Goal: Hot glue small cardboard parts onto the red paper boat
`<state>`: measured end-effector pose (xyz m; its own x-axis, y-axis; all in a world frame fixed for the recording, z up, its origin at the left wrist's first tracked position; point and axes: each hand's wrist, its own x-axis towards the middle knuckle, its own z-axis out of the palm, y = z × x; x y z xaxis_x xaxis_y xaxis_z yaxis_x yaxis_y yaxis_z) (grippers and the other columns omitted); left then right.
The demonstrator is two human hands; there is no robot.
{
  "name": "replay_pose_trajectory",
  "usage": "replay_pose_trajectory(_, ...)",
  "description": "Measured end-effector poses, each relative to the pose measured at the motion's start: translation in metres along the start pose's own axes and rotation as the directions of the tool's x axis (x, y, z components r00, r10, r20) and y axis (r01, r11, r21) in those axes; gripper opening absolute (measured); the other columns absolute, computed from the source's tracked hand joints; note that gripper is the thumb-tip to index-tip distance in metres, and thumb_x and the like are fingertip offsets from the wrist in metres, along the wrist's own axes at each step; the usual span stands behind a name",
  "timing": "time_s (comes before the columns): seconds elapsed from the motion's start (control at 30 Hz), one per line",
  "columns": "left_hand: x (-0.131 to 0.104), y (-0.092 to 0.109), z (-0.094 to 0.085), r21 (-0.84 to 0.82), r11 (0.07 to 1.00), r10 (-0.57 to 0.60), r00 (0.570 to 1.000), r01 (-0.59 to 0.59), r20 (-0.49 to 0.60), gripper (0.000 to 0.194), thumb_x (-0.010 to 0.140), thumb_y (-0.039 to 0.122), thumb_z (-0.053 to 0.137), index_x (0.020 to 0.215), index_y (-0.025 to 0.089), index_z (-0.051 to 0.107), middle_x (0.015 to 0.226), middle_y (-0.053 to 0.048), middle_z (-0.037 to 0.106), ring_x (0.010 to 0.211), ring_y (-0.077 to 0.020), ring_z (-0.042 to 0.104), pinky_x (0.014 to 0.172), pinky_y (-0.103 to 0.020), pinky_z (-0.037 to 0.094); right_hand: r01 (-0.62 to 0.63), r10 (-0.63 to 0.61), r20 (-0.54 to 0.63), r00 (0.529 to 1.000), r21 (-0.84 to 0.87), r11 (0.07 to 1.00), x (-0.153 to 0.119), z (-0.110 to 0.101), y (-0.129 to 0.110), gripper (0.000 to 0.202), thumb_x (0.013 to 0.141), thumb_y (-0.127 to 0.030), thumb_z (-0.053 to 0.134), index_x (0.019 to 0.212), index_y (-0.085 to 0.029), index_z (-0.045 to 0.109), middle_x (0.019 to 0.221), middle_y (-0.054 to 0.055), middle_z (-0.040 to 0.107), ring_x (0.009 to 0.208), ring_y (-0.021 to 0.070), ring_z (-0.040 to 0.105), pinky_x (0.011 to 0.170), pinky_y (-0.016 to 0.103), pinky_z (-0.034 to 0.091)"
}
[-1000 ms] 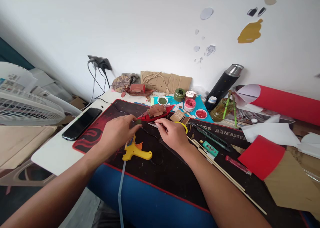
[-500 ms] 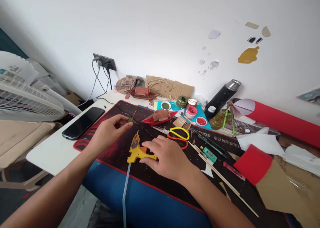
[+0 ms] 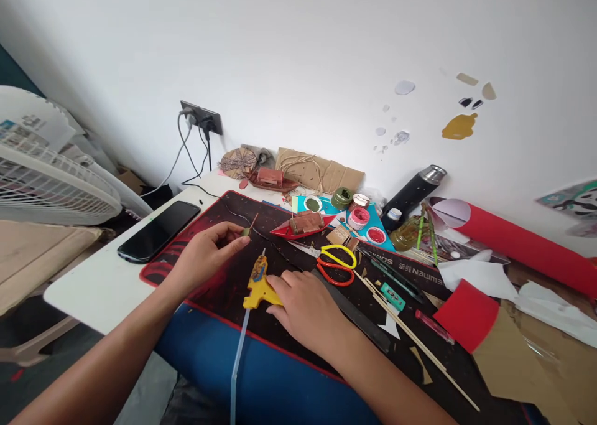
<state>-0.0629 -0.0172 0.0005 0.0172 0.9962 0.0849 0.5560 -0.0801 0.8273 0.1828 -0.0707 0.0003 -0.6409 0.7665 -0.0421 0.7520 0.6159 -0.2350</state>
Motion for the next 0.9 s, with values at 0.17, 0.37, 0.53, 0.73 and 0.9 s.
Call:
replay_pose_trajectory(0.17, -0.001, -0.003, -0.004, -0.056, 0.998, -0.02, 1.0, 0.019, -0.02, 0.055, 0.084, 0.071, 0.07, 0.104, 0.021, 0.077, 0.091, -0.004, 0.079, 0.08, -0.0234, 0.069, 0.074, -0.032, 0.053, -0.057, 0.067, -0.056, 0.996, 0.16, 0.986, -0.004, 0.004, 0.003, 0.033, 0.102, -0.026, 0.072, 0.134, -0.02, 0.072, 0.113, 0.009, 0.075, 0.096, 0.0262, 0.073, 0.082, 0.037, 0.053)
replay_pose_trajectory(0.37, 0.002, -0.005, -0.007, -0.134, 0.99, -0.062, 0.996, 0.053, -0.067, 0.055, 0.082, 0.071, 0.073, 0.105, 0.021, 0.077, 0.092, -0.005, 0.081, 0.084, -0.026, 0.071, 0.077, -0.035, 0.055, -0.016, 0.253, -0.246, 0.936, 0.685, 0.728, -0.013, 0.008, 0.01, 0.025, 0.095, -0.025, 0.07, 0.119, -0.023, 0.076, 0.104, 0.006, 0.075, 0.091, 0.022, 0.071, 0.081, 0.035, 0.054)
replay_pose_trajectory(0.53, 0.003, -0.002, -0.001, -0.211, 0.975, -0.077, 0.996, 0.068, -0.038, 0.056, 0.081, 0.071, 0.075, 0.106, 0.021, 0.076, 0.097, -0.006, 0.08, 0.088, -0.026, 0.071, 0.081, -0.035, 0.055, 0.07, 0.527, -0.109, 0.843, 0.993, 0.093, -0.017, 0.001, 0.024, 0.033, 0.094, -0.05, 0.076, 0.113, -0.023, 0.073, 0.082, 0.0, 0.068, 0.06, 0.0134, 0.06, 0.06, 0.028, 0.049)
replay_pose_trajectory(0.73, -0.001, 0.009, 0.014, -0.222, 0.972, -0.074, 0.997, 0.08, 0.034, 0.056, 0.084, 0.072, 0.073, 0.107, 0.021, 0.076, 0.093, -0.005, 0.078, 0.083, -0.0228, 0.066, 0.074, -0.031, 0.051, 0.085, 0.461, 0.02, 0.887, 0.975, -0.206, -0.018, -0.006, 0.03, 0.05, 0.084, -0.063, 0.087, 0.086, -0.019, 0.065, 0.071, -0.004, 0.057, 0.049, 0.0073, 0.052, 0.05, 0.023, 0.035)
replay_pose_trajectory(0.9, -0.01, 0.015, 0.026, -0.181, 0.98, -0.069, 0.996, 0.079, 0.064, 0.056, 0.085, 0.073, 0.07, 0.103, 0.02, 0.076, 0.083, -0.003, 0.074, 0.074, -0.0208, 0.062, 0.067, -0.03, 0.049, 0.013, 0.477, 0.041, 0.878, 0.994, -0.109, -0.015, 0.003, 0.032, 0.059, 0.085, -0.073, 0.081, 0.092, -0.016, 0.07, 0.056, -0.009, 0.048, 0.039, 0.0082, 0.049, 0.045, 0.023, 0.034)
